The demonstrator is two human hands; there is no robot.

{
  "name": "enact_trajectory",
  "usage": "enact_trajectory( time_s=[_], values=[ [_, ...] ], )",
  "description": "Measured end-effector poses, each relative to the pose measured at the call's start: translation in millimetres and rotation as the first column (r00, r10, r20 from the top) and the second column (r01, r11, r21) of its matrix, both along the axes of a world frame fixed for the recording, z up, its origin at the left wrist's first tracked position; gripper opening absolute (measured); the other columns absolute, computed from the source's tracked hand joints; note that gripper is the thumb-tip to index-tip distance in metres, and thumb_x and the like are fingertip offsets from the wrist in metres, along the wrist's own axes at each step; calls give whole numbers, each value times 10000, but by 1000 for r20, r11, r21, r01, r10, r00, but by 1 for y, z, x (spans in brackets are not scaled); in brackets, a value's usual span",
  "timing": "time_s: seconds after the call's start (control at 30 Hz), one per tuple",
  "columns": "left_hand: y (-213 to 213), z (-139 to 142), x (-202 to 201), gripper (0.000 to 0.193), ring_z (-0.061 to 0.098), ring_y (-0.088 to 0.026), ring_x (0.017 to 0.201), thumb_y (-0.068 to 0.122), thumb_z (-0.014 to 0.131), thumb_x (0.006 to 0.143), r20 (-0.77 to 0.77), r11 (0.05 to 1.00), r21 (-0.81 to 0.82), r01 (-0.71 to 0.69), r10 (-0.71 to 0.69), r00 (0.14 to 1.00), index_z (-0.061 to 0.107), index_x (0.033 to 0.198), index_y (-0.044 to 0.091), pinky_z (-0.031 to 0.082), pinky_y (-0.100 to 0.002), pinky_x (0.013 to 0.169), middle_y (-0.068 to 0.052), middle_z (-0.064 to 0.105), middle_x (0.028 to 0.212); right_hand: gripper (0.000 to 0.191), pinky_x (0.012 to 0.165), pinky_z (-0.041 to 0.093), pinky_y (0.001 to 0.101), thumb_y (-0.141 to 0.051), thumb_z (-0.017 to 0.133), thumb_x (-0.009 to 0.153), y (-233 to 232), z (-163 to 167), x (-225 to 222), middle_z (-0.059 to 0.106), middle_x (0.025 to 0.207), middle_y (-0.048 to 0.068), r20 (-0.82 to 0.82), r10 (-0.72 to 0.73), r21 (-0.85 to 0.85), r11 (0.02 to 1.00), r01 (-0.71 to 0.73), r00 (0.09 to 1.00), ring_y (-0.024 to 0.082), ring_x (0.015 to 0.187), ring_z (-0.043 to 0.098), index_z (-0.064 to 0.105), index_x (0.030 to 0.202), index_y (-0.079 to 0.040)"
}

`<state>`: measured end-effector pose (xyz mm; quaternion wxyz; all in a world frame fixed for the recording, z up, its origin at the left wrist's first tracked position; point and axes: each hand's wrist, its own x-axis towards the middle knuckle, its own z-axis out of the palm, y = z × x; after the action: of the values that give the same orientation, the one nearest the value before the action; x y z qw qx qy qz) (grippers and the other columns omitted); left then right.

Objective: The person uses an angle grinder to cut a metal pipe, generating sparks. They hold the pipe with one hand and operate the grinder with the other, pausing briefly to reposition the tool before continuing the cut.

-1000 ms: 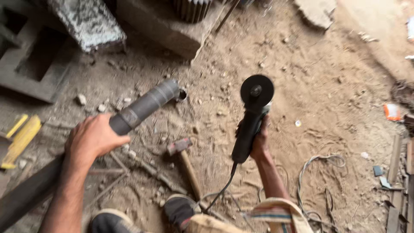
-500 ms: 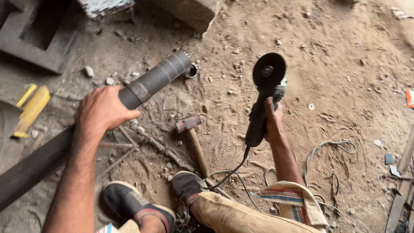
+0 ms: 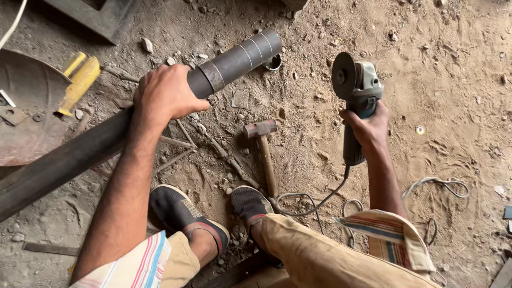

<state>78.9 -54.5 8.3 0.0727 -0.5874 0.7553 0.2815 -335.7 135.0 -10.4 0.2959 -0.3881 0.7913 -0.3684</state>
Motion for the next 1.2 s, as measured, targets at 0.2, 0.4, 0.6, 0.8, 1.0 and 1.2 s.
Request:
enact_trajectory(
  time_s=[0.2,0.4,0.6,0.8,1.0,1.2],
  values=[
    [-1,-3,1,544,755,-271,783,319,862,698,-10,1000,-17,17,-17,1000,706,1143,48,608,-514,819,-166,752,946,343,720,661,383,-189,776,764,-1,-3,2,700,881,105,81,-95,85,992,88,992,198,756,712,620,1022,-25],
    [0,-4,2,573,750,-278,816,342,878,727,14,1000,-10,11,-11,1000,686,1166,28,608,-527,819,-181,740,985,376,751,644,403,-197,806,755,6,-11,-7,645,930,72,119,-137,60,990,130,983,182,830,673,624,1039,-31],
    [2,-7,3,584,735,-290,844,370,902,725,40,1000,-22,17,-17,999,696,1165,46,589,-540,851,-178,737,998,433,771,655,393,-251,849,747,12,-21,-23,663,927,42,-45,-112,50,992,114,993,166,812,674,621,1048,-39],
    [1,-14,5,595,746,-287,806,358,893,733,-3,999,-36,26,-26,1000,686,1186,32,602,-536,813,-186,738,988,494,729,639,383,-271,830,824,15,-24,-31,669,967,63,-441,24,14,1000,-20,897,173,785,661,607,1194,-34],
    [0,-17,6,557,741,-284,802,326,877,726,16,999,-37,30,-30,999,700,1168,36,599,-541,822,-183,739,972,520,703,629,363,-259,782,869,17,-25,-25,691,976,68,-500,-2,7,1000,7,866,160,758,667,572,1282,-25],
    [2,-17,6,589,742,-285,808,367,894,716,-23,996,-75,41,-43,999,703,1165,38,589,-550,846,-180,738,977,393,711,611,368,-218,799,855,21,-22,-24,685,922,87,-228,-110,41,992,122,968,179,746,647,632,1124,15]
  ],
)
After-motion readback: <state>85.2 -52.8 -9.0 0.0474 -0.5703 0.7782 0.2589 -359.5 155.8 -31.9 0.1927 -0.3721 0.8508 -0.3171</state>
